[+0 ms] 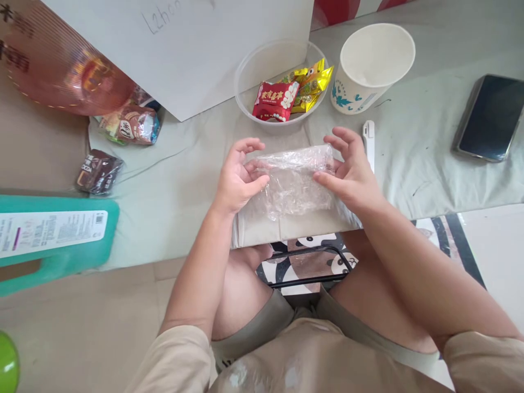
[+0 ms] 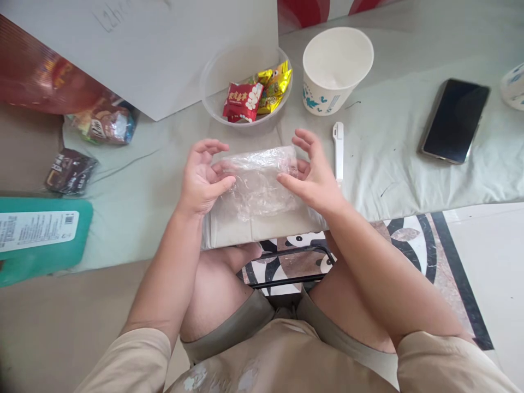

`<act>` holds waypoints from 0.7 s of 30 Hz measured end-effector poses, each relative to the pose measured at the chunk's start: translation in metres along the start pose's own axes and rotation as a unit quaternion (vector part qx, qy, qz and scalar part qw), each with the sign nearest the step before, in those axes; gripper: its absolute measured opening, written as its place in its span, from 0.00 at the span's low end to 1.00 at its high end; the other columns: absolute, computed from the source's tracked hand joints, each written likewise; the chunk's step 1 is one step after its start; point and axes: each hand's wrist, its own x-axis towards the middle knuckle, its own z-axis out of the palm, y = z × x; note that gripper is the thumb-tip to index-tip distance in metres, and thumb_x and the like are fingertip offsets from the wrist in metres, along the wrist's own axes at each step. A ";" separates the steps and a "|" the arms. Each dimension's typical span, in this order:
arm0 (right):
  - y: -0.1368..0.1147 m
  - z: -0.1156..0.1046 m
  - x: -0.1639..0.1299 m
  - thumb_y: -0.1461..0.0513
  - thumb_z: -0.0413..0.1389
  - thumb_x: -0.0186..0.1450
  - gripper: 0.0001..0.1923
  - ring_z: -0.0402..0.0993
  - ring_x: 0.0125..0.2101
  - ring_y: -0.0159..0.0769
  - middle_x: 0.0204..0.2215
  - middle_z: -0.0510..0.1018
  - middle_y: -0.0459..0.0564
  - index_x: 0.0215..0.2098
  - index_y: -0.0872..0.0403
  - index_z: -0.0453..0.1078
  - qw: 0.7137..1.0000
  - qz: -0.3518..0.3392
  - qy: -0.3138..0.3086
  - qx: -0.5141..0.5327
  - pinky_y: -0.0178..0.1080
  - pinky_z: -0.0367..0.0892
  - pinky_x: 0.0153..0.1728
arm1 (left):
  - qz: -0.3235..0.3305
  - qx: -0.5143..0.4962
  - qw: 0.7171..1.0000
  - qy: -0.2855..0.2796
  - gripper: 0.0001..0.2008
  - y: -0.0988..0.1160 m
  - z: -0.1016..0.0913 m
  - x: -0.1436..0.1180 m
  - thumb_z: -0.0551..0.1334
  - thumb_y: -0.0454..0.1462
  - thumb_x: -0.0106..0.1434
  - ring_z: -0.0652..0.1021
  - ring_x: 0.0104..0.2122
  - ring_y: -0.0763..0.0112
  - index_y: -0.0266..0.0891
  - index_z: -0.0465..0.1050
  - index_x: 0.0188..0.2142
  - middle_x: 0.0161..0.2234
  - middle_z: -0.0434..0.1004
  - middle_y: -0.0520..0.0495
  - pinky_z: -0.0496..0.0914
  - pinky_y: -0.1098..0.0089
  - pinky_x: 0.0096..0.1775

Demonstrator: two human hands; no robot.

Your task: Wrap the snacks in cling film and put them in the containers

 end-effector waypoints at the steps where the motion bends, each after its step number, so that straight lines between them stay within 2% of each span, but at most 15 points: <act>1: 0.001 0.001 0.000 0.53 0.73 0.57 0.40 0.80 0.36 0.36 0.53 0.78 0.50 0.63 0.39 0.63 1.000 0.018 -0.012 0.016 0.43 0.78 0.38 | -0.011 -0.021 1.000 0.002 0.38 0.002 0.000 0.000 0.79 0.43 0.51 0.82 0.49 0.62 0.58 0.69 0.60 0.58 0.73 0.47 0.78 0.69 0.41; 3: 0.000 0.003 -0.001 0.52 0.72 0.58 0.36 0.79 0.33 0.36 0.41 0.81 0.46 0.61 0.42 0.65 0.998 0.045 -0.029 0.038 0.43 0.78 0.37 | -0.044 -0.078 0.996 0.005 0.43 0.008 0.001 0.000 0.81 0.45 0.48 0.80 0.55 0.58 0.59 0.67 0.61 0.60 0.72 0.48 0.79 0.67 0.47; 5: -0.005 0.005 -0.002 0.52 0.71 0.60 0.31 0.79 0.33 0.37 0.34 0.79 0.44 0.57 0.43 0.67 0.996 0.053 -0.026 0.062 0.44 0.77 0.38 | -0.099 -0.145 0.984 -0.013 0.41 0.016 0.005 0.000 0.81 0.47 0.47 0.81 0.55 0.57 0.57 0.69 0.60 0.60 0.74 0.47 0.79 0.64 0.50; 8: -0.013 0.009 -0.002 0.52 0.72 0.57 0.32 0.80 0.35 0.39 0.33 0.78 0.43 0.56 0.43 0.68 0.993 0.051 0.007 0.110 0.46 0.77 0.43 | -0.210 -0.201 0.954 -0.077 0.35 0.026 0.015 -0.001 0.81 0.46 0.46 0.84 0.48 0.57 0.47 0.75 0.53 0.51 0.83 0.44 0.80 0.64 0.45; 10: -0.017 0.011 -0.001 0.51 0.73 0.54 0.32 0.81 0.37 0.39 0.34 0.79 0.43 0.54 0.43 0.69 0.987 0.072 0.018 0.141 0.47 0.77 0.45 | -0.252 -0.189 0.946 -0.077 0.28 0.031 0.021 -0.002 0.81 0.44 0.47 0.85 0.40 0.62 0.42 0.79 0.46 0.42 0.85 0.45 0.79 0.68 0.38; 12: -0.019 0.012 -0.001 0.51 0.73 0.53 0.29 0.81 0.39 0.41 0.37 0.81 0.45 0.49 0.44 0.71 0.979 0.111 -0.001 0.169 0.47 0.77 0.46 | -0.252 -0.169 0.952 -0.036 0.21 0.033 0.025 -0.002 0.80 0.42 0.47 0.84 0.33 0.69 0.39 0.79 0.38 0.36 0.85 0.47 0.76 0.74 0.32; 14: -0.019 0.012 -0.001 0.51 0.72 0.54 0.23 0.82 0.40 0.41 0.36 0.82 0.46 0.43 0.48 0.73 0.972 0.156 -0.046 0.169 0.47 0.77 0.46 | -0.237 -0.158 0.958 -0.004 0.18 0.034 0.027 -0.001 0.80 0.41 0.46 0.82 0.31 0.72 0.38 0.78 0.34 0.34 0.85 0.49 0.74 0.75 0.30; 17: -0.021 0.012 -0.002 0.51 0.70 0.57 0.17 0.82 0.34 0.40 0.29 0.81 0.46 0.34 0.50 0.71 0.972 0.186 -0.076 0.125 0.44 0.77 0.39 | -0.228 -0.121 0.966 -0.004 0.16 0.033 0.025 0.000 0.78 0.40 0.48 0.81 0.28 0.72 0.39 0.77 0.33 0.31 0.84 0.50 0.75 0.74 0.29; 19: -0.024 0.012 -0.004 0.51 0.69 0.59 0.17 0.80 0.29 0.37 0.28 0.81 0.46 0.33 0.50 0.69 0.976 0.183 -0.061 0.098 0.40 0.75 0.32 | -0.228 -0.085 0.970 -0.010 0.14 0.031 0.024 0.000 0.76 0.40 0.51 0.78 0.22 0.74 0.40 0.76 0.34 0.24 0.79 0.54 0.73 0.75 0.25; 21: -0.027 0.011 -0.005 0.51 0.68 0.61 0.16 0.77 0.24 0.34 0.26 0.81 0.44 0.37 0.50 0.68 0.978 0.180 -0.064 0.079 0.38 0.72 0.26 | -0.238 -0.068 0.969 -0.011 0.14 0.031 0.022 -0.001 0.74 0.41 0.53 0.73 0.17 0.76 0.41 0.77 0.37 0.18 0.73 0.58 0.70 0.76 0.20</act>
